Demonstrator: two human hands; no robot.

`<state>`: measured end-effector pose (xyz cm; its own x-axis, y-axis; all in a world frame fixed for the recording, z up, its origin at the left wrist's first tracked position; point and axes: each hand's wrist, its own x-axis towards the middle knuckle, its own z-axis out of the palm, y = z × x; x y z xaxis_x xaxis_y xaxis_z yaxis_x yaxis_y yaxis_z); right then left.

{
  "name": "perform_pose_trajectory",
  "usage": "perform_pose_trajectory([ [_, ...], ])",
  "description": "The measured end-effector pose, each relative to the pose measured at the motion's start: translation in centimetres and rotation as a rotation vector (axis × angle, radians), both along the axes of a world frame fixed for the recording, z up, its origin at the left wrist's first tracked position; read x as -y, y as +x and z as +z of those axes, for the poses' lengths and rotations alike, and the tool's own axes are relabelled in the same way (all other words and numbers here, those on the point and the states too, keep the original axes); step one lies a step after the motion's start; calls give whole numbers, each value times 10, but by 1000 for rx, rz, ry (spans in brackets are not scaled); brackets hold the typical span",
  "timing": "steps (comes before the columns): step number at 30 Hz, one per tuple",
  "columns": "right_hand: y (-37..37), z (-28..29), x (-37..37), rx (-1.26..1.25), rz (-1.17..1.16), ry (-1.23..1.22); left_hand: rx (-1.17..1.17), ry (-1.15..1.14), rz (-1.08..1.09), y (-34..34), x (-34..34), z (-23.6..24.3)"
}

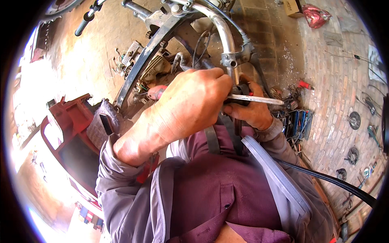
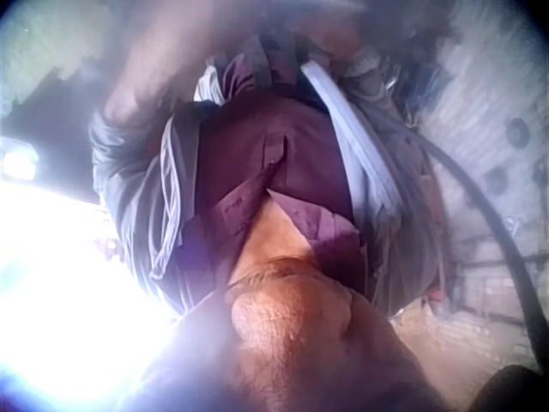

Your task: The person uses a screwdriver to tighten a screw on a motorcycle handlebar component. They hold the part steady with one hand while turning the screwdriver with the other, working on the assembly in a workshop setting.

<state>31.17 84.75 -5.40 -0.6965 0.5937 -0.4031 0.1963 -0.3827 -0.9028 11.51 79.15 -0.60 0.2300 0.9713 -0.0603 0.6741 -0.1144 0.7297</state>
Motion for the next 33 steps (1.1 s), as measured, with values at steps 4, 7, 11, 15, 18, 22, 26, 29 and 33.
perform_pose_trajectory([
  [4,4,-11,0,-49,6,113,84,10,12,-4,-6,-6],
  [7,8,-11,1,-72,-18,-5,141,-2,58,-6,0,-13],
  [11,11,-9,3,-10,-34,50,201,4,105,-2,9,-18],
  [15,6,4,12,69,-94,117,165,-2,105,0,13,-17],
  [18,9,2,10,86,-82,104,163,-10,110,-1,15,-18],
  [22,9,3,8,116,-74,107,225,-17,137,-9,16,-25],
  [26,11,0,7,79,-94,49,307,-31,187,-14,24,-23],
  [29,14,-4,6,78,-80,52,355,-197,251,-19,27,-15],
  [33,15,-9,6,37,-66,50,538,-410,345,-21,39,-27],
])
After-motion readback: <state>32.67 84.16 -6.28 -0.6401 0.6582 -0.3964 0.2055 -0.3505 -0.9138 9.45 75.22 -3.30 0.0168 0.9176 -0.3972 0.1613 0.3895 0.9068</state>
